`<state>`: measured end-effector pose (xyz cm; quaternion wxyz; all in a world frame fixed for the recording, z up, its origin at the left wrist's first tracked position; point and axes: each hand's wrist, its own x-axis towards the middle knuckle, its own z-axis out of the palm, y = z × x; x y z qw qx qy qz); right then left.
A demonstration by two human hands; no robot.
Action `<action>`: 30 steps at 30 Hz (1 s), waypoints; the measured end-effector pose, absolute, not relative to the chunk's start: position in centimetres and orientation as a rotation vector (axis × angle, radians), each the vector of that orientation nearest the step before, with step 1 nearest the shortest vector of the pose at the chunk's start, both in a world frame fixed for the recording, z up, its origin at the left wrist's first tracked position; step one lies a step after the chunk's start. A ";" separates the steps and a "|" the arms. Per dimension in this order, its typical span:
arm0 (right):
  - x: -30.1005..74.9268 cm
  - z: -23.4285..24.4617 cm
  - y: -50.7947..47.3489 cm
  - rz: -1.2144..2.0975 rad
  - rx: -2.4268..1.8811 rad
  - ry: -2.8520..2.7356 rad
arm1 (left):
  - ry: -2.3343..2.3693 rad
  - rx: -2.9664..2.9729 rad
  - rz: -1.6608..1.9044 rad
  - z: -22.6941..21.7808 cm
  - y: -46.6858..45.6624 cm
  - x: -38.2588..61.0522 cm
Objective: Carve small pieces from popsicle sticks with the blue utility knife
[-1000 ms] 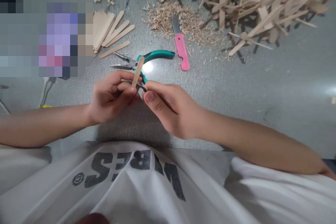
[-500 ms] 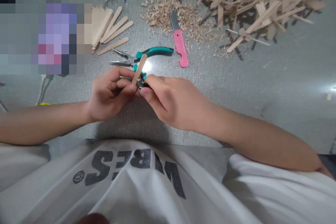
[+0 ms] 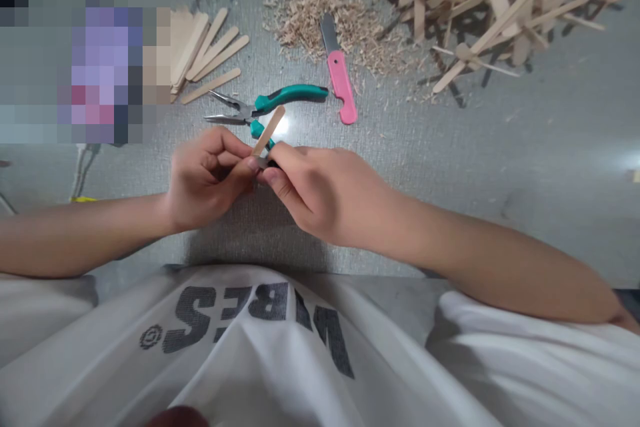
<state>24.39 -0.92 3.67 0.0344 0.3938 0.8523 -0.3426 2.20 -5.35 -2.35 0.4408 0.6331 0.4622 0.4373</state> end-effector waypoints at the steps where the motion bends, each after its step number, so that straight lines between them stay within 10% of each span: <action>1: 24.4 3.8 -1.0 -1.062 1.207 2.610 | 1.143 1.570 1.093 -2.3 -5.4 2.2; 30: 24.7 5.5 -0.7 -0.802 0.941 2.269 | 1.203 2.621 0.397 -1.3 -4.6 0.8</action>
